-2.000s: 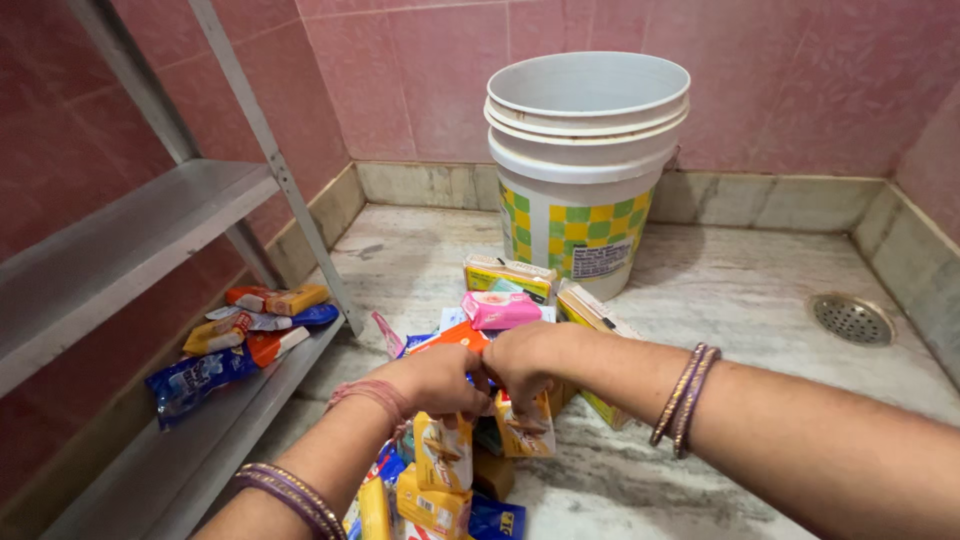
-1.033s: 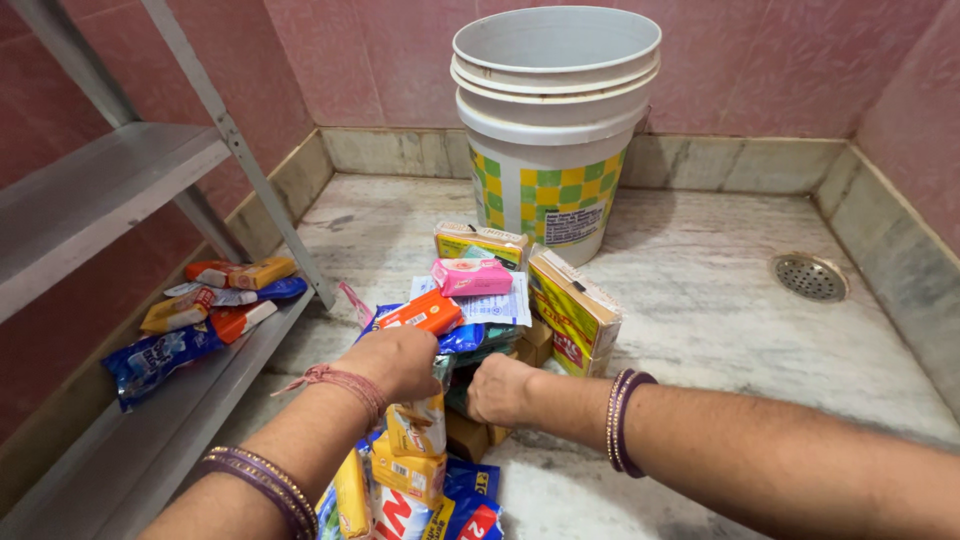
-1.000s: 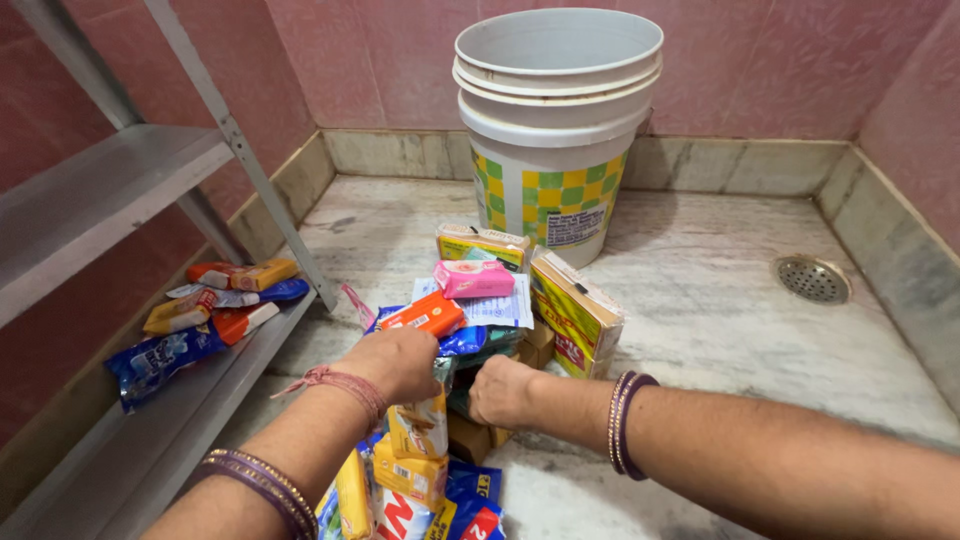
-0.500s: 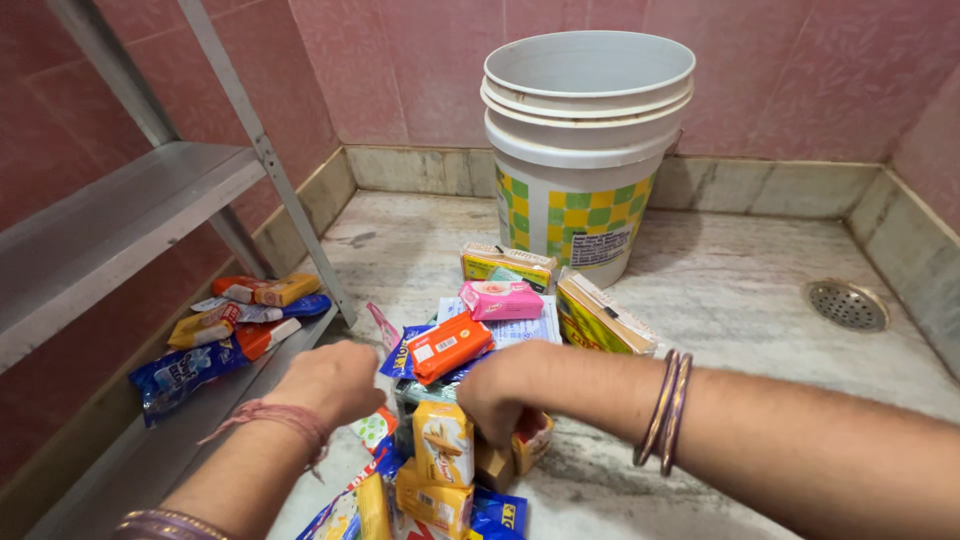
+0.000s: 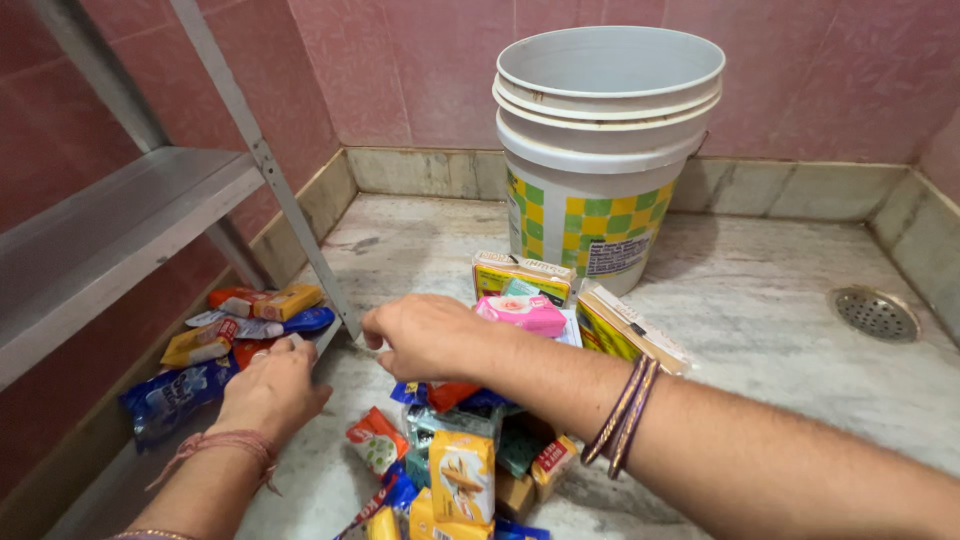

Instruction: The person sorts small packaged items from a pile on the floor and places them onto the bottom shelf of a metal rack. They then wipe the metal shelves with their hands.

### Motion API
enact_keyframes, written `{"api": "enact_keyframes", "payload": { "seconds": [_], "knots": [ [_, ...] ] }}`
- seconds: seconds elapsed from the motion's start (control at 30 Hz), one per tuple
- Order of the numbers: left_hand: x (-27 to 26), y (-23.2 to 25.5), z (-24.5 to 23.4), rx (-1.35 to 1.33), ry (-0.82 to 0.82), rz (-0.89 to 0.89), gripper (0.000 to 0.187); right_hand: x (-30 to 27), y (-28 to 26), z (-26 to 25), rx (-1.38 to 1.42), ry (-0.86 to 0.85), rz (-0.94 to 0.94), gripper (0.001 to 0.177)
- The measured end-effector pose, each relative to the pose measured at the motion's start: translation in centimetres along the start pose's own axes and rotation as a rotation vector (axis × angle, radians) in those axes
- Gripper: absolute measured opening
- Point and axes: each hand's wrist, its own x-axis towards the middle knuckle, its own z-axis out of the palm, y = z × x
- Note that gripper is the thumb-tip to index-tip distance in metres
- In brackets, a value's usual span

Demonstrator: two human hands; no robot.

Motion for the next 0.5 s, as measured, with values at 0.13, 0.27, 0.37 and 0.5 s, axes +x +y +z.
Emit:
{"api": "enact_keyframes", "payload": {
  "seconds": [0.13, 0.27, 0.37, 0.5],
  "knots": [
    [3.5, -1.2, 1.7, -0.042, 0.068, -0.053, 0.069, 0.9, 0.3, 1.1, 0.040, 0.106, -0.044, 0.029],
    [7.2, -2.3, 3.7, -0.104, 0.174, -0.082, 0.092, 2.0, 0.5, 1.8, 0.073, 0.103, -0.040, 0.027],
    [9.8, -3.0, 5.1, -0.155, 0.159, -0.148, 0.096, 2.8, 0.7, 2.1, 0.112, 0.111, -0.038, 0.026],
    [12.9, -4.4, 5.9, -0.216, 0.293, -0.165, 0.105, 3.3, 0.8, 2.5, 0.156, 0.149, -0.077, 0.025]
  ]
}}
